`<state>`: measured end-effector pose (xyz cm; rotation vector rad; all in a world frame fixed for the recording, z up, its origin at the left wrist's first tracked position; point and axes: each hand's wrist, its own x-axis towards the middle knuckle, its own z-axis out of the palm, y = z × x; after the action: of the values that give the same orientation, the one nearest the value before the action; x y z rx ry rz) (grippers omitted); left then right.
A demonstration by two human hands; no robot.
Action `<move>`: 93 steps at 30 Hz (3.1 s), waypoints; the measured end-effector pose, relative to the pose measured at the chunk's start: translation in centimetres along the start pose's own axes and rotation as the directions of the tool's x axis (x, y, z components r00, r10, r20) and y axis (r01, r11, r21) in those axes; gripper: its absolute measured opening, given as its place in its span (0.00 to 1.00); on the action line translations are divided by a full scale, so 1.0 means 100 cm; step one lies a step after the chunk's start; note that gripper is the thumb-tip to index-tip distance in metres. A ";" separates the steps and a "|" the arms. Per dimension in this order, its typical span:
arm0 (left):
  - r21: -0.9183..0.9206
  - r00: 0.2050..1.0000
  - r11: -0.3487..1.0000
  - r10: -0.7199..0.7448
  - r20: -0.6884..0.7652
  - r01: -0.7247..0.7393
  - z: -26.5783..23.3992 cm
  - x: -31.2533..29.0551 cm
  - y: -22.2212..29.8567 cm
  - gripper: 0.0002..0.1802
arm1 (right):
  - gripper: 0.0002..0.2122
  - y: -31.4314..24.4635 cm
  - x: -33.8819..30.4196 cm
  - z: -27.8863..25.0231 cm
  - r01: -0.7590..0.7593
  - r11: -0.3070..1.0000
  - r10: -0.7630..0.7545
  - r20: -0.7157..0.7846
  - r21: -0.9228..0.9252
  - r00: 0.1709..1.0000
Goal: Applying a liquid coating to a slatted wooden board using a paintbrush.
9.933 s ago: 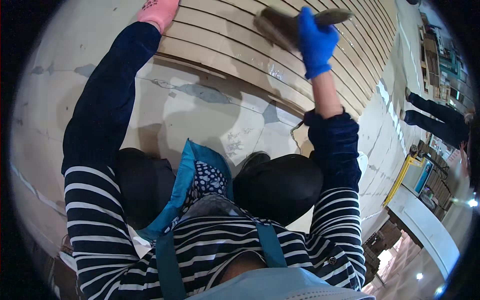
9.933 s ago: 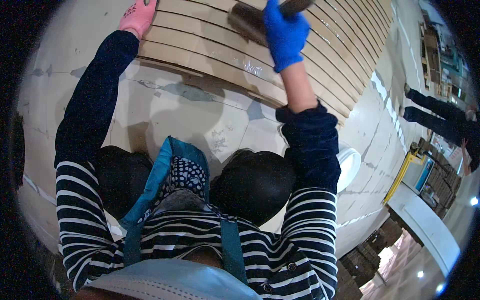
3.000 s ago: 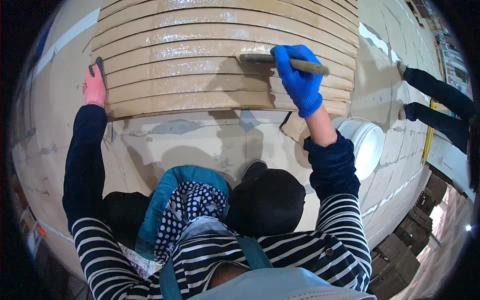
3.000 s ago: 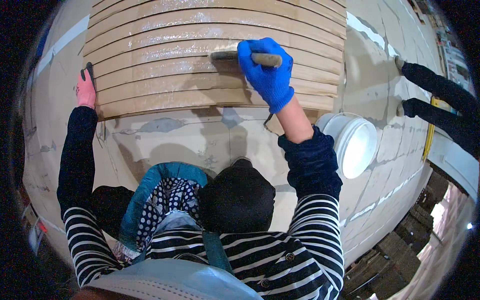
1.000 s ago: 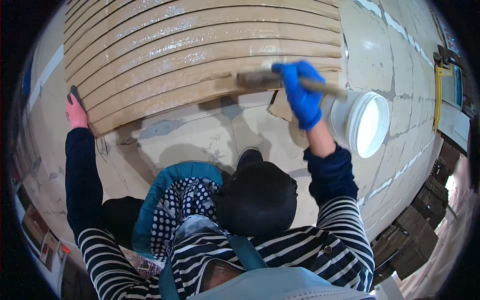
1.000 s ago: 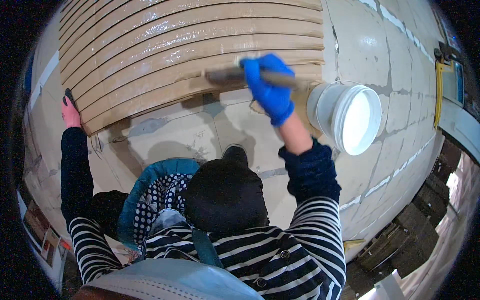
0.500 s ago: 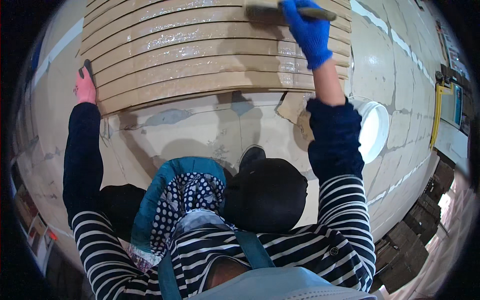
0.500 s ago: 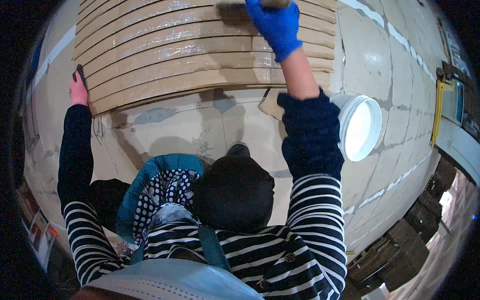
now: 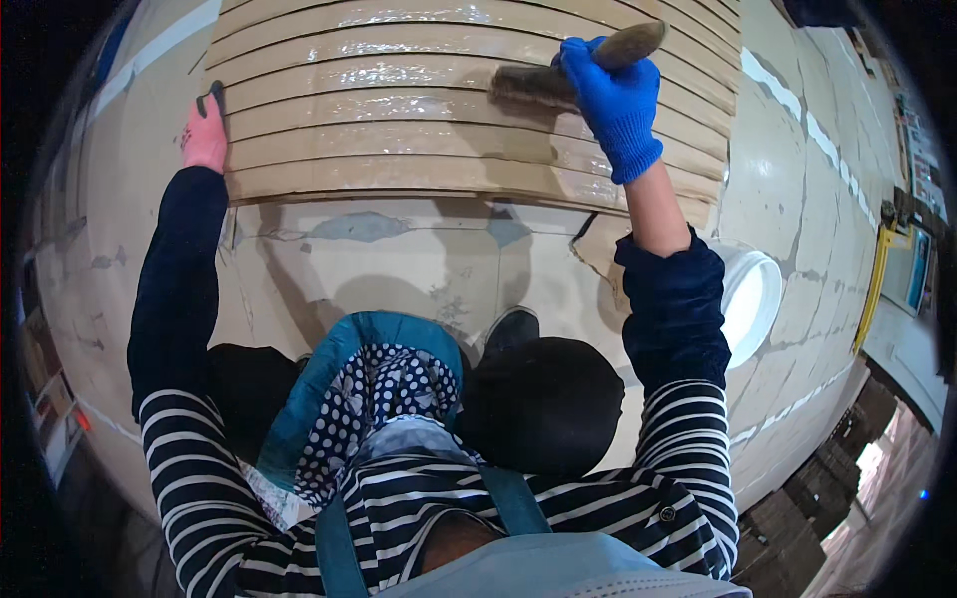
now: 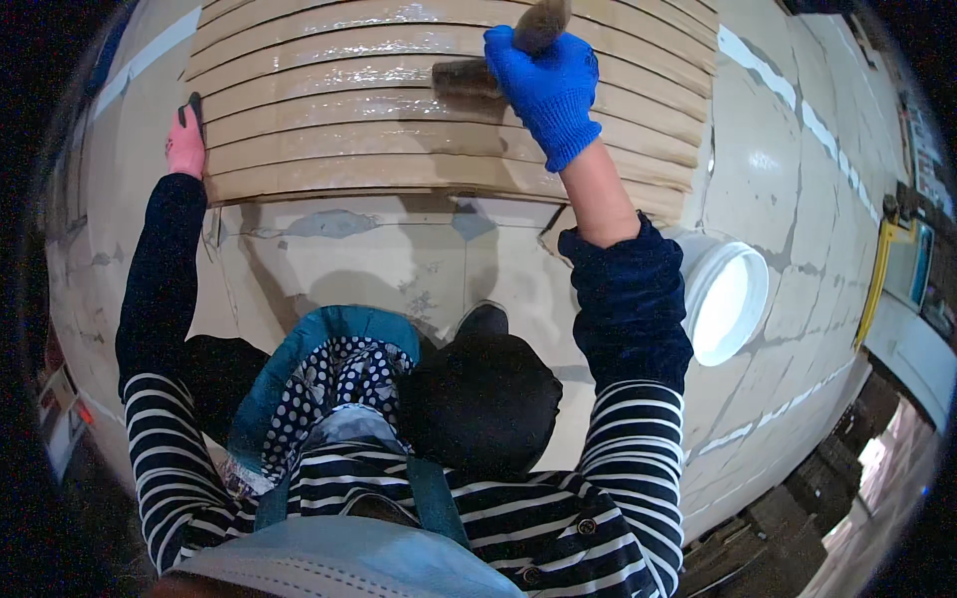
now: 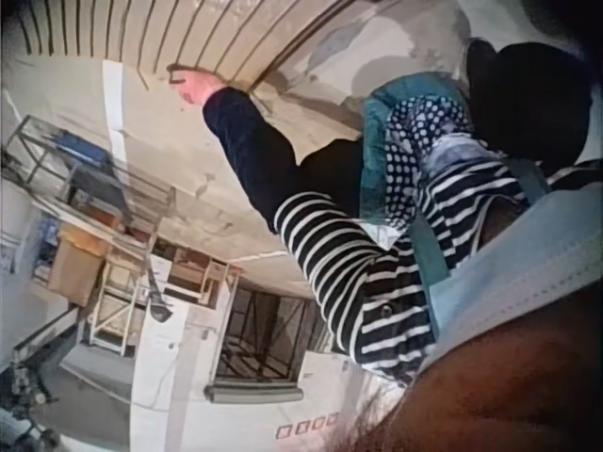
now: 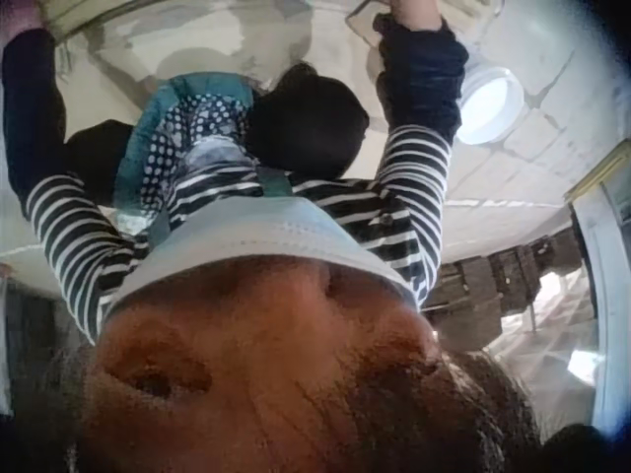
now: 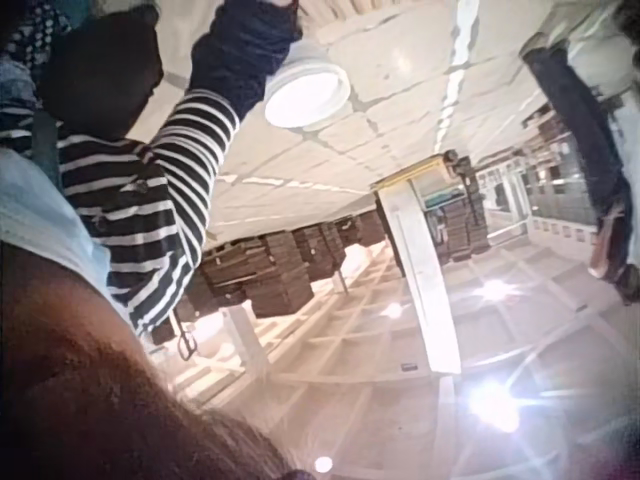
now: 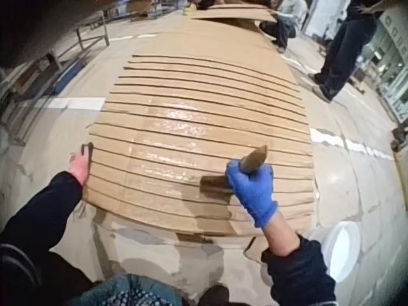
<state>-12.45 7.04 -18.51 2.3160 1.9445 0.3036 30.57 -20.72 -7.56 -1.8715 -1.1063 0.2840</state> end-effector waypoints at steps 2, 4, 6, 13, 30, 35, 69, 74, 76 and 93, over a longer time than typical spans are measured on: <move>0.019 0.999 0.999 -0.027 0.037 0.027 -0.001 -0.001 0.002 0.33 | 0.09 -0.011 0.007 0.013 0.008 0.981 -0.005 -0.017 0.194 1.000; -0.045 0.996 0.997 -0.065 0.056 0.067 -0.006 -0.005 0.008 0.34 | 0.09 -0.023 0.026 0.030 0.188 0.899 -0.117 -0.197 0.396 0.973; -0.180 0.988 0.973 -0.130 0.079 0.142 -0.010 -0.008 0.015 0.34 | 0.10 -0.029 0.036 0.046 0.364 0.930 -0.367 -0.208 -0.053 0.907; -0.148 0.995 0.985 -0.085 0.060 0.093 -0.006 -0.006 0.015 0.35 | 0.07 -0.011 -0.081 0.018 0.078 0.992 -0.098 0.212 0.099 0.972; -0.179 0.981 0.966 -0.171 0.088 0.185 0.005 0.010 0.006 0.37 | 0.06 0.019 -0.169 -0.058 0.125 0.987 -0.138 -0.121 -0.105 0.983; -0.113 0.989 0.983 -0.143 0.050 0.147 0.005 0.009 0.007 0.38 | 0.05 0.022 -0.140 -0.029 0.066 0.980 -0.133 -0.376 -0.186 0.917; -0.200 0.983 0.964 -0.157 0.094 0.173 -0.015 -0.017 0.041 0.33 | 0.03 -0.055 -0.029 0.073 0.659 0.749 -0.658 0.045 -0.063 0.752; -0.157 0.982 0.975 -0.138 0.132 0.159 -0.016 -0.019 0.043 0.36 | 0.03 -0.052 0.013 0.111 0.530 0.837 -0.545 -0.128 -0.136 0.829; -0.148 0.987 0.981 -0.111 0.117 0.128 -0.015 -0.018 0.042 0.39 | 0.03 -0.056 -0.013 0.118 0.624 0.770 -0.635 -0.062 -0.131 0.770; -0.224 0.978 0.955 -0.173 0.115 0.195 -0.032 -0.027 0.058 0.34 | 0.05 -0.091 -0.026 0.119 0.723 0.684 -0.729 0.124 0.094 0.673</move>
<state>-8.00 3.16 -14.45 1.9524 1.9444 0.3766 16.89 -14.11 -7.48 -1.2370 -1.8457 -0.0252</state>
